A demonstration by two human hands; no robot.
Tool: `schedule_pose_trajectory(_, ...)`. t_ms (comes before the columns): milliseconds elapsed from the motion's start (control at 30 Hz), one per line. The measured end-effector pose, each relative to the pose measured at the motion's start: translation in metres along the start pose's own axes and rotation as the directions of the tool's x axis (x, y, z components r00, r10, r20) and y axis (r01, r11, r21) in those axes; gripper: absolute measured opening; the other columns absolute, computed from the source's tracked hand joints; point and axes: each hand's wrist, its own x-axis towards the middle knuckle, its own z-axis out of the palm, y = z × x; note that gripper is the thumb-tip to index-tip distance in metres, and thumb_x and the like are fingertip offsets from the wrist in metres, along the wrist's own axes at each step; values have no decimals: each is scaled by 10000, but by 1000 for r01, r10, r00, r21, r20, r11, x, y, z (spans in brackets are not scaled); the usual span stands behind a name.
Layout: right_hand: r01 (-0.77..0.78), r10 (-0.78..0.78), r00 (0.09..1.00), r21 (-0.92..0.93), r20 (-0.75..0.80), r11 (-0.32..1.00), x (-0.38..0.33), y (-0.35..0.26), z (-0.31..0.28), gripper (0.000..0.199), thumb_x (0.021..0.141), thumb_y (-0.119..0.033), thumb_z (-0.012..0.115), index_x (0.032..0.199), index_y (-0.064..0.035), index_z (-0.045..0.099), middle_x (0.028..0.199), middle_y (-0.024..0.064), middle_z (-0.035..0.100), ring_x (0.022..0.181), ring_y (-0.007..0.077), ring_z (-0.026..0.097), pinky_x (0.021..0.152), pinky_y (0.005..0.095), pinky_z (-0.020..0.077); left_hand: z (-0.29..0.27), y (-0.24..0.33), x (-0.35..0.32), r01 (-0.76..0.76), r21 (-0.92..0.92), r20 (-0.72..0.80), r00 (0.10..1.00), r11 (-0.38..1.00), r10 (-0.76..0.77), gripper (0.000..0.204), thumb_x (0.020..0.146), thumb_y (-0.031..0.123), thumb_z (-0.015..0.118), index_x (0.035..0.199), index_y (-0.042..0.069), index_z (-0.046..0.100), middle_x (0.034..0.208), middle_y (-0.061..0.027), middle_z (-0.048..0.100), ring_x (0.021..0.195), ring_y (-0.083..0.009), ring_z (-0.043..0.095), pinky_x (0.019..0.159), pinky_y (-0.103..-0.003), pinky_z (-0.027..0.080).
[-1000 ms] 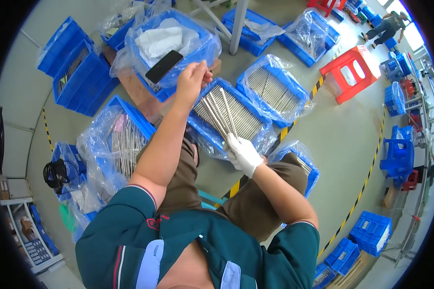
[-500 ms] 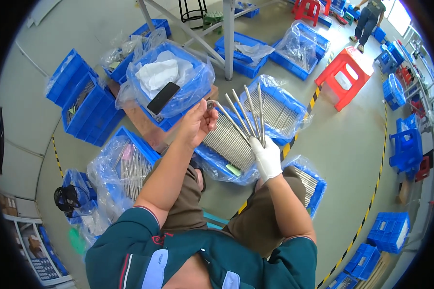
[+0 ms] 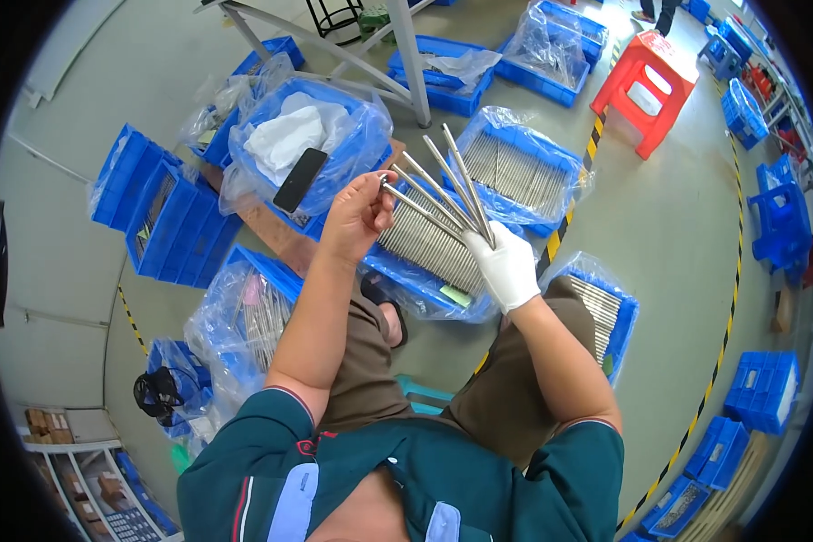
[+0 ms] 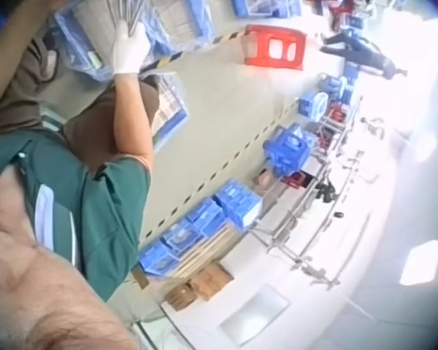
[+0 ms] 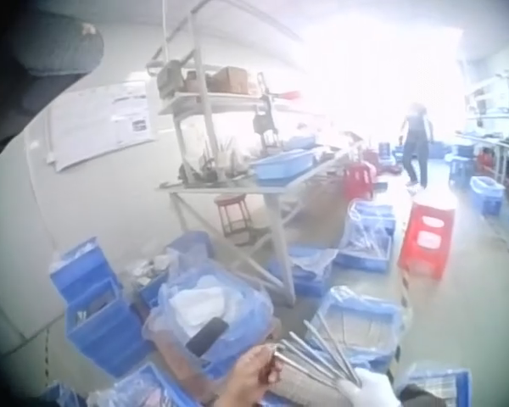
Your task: Inspecting long metal rods and grouping them together while surrounded by manufacturing bins.
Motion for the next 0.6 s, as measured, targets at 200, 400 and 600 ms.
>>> schedule_pose_trajectory(200,17,-17,1000,66,-1,998,1,1,3,235,833,-219,607,942,-13,630,728,102,616,658,150,564,655,280,448,7,-7,-4,56,2,70,996,998,-56,253,889,228,582,1025,16,595,699,-34,599,533,-89,511,491,-188,404)
schedule_pose_trajectory(400,-9,10,1000,136,-3,991,1,-7,5,237,838,-214,605,954,-8,619,698,86,595,622,123,530,617,274,439,18,-22,-10,99,160,92,989,982,-115,263,845,130,630,1067,-7,592,775,-48,622,640,-97,546,593,-218,441)
schedule_pose_trajectory(600,-4,11,998,114,-67,993,4,-11,0,225,842,-208,606,964,-19,616,686,80,593,602,117,528,591,274,434,24,-23,-15,-118,321,184,981,940,60,277,866,143,608,1079,-32,584,797,-49,597,704,-109,543,641,-231,448)
